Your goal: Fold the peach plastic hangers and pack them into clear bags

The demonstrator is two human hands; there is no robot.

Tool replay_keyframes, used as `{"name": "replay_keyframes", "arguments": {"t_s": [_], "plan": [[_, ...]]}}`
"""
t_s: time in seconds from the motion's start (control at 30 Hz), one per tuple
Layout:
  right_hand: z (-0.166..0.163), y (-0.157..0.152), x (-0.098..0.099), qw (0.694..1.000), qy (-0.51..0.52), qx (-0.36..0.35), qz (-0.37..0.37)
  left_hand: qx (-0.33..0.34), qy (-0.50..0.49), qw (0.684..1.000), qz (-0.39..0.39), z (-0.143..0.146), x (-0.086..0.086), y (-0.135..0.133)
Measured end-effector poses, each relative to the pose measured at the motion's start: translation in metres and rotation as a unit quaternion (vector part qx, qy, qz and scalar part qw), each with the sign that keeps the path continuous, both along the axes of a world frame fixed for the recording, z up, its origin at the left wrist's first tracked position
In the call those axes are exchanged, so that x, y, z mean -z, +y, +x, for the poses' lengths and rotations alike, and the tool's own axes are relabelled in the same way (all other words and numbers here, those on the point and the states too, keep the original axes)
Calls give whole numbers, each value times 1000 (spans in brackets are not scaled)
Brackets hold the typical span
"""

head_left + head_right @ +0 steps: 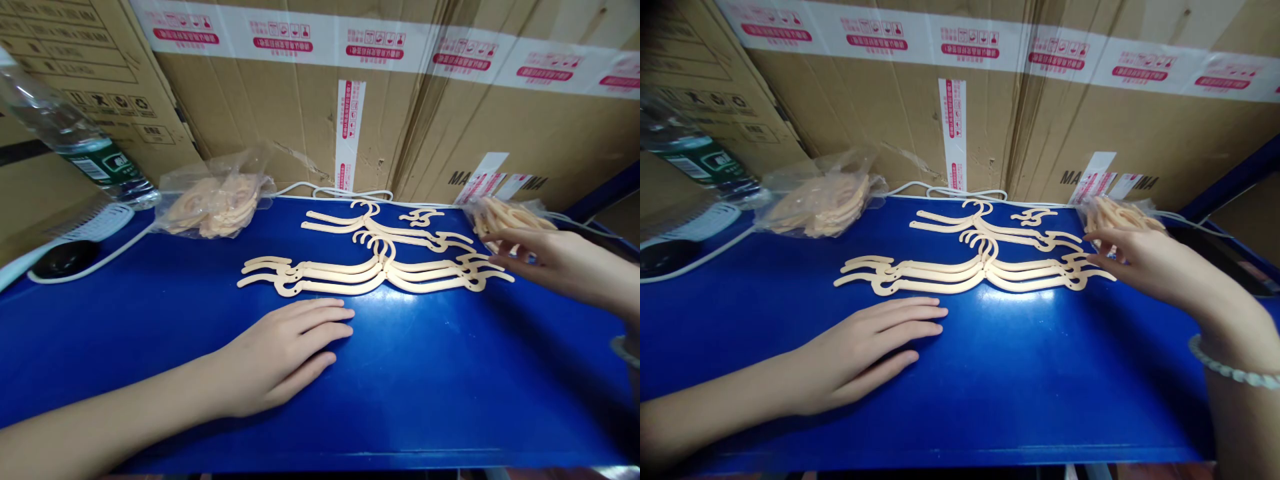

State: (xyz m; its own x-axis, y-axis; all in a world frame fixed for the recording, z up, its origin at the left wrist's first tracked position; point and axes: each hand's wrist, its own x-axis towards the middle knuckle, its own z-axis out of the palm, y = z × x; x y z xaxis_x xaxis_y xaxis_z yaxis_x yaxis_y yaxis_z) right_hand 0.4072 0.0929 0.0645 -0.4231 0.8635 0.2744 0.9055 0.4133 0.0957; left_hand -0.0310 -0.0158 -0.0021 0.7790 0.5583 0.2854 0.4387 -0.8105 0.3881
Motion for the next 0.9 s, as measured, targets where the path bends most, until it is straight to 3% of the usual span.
{"name": "replay_keyframes", "arguments": {"t_s": [0.1, 0.27, 0.5, 0.67, 0.9], "plan": [[-11, 1, -2, 999, -13, -17, -46, 8, -18, 1000, -12, -2, -1, 5], [-32, 4, 2, 999, -7, -38, 19, 20, -49, 999, -11, -3, 1, 10], [-45, 21, 18, 998, 45, -34, 39, 28, -85, 996, 21, -2, 6, 9], [-64, 40, 15, 999, -11, -14, -28, 46, -93, 994, 28, 0, 4, 6], [-93, 66, 8, 994, -57, -38, -81, 44, -89, 995, 17, 2, 3, 3]]}}
